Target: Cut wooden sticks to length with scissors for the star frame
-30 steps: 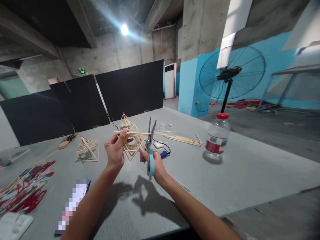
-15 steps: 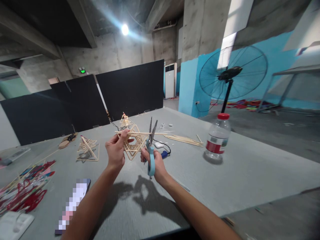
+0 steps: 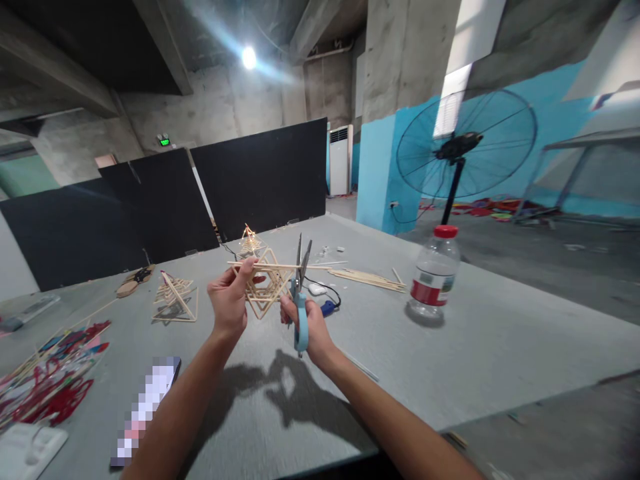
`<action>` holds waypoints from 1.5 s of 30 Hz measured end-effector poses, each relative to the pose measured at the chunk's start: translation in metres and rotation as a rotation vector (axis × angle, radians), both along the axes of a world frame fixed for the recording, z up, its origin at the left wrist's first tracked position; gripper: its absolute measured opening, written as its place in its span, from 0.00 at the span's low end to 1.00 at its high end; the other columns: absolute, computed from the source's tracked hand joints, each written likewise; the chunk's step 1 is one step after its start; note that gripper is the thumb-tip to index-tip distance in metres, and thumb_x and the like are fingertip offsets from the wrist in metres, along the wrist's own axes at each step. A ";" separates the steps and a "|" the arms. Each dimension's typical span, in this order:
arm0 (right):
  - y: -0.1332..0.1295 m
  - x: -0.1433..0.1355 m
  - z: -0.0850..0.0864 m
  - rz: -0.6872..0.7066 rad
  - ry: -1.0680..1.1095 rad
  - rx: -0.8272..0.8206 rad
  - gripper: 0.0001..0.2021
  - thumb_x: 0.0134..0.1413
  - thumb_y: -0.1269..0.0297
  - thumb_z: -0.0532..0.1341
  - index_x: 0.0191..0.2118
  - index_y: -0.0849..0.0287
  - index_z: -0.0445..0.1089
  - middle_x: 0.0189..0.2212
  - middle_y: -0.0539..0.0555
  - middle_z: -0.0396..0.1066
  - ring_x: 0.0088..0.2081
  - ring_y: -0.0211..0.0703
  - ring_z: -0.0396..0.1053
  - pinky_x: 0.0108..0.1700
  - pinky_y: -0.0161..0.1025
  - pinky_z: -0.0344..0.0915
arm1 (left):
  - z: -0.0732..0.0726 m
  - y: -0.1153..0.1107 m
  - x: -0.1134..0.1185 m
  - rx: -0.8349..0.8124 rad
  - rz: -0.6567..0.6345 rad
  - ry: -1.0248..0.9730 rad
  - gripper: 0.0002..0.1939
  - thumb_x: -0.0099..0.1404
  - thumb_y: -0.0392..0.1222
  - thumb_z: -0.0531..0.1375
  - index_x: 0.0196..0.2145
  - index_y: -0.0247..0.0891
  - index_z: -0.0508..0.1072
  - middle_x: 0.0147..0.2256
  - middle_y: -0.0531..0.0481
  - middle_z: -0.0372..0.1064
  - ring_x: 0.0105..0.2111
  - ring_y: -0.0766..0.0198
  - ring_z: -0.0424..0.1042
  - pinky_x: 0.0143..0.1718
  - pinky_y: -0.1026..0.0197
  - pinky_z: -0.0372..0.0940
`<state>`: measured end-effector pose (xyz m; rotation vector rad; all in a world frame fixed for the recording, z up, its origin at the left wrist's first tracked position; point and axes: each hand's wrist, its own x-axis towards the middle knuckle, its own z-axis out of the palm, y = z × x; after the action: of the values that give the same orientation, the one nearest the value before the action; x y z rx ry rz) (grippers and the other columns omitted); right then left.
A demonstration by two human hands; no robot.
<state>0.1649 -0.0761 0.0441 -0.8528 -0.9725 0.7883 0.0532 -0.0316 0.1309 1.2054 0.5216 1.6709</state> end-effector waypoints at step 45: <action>0.002 -0.004 -0.002 -0.012 0.054 -0.004 0.29 0.44 0.31 0.69 0.29 0.53 0.64 0.21 0.46 0.61 0.25 0.38 0.57 0.28 0.38 0.57 | 0.001 -0.001 0.002 -0.066 -0.020 -0.022 0.24 0.46 0.56 0.79 0.32 0.34 0.84 0.32 0.50 0.80 0.27 0.67 0.77 0.31 0.62 0.77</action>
<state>0.1605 -0.0738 0.0424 -0.8360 -0.9182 0.7996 0.0551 -0.0324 0.1317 1.1393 0.5458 1.6362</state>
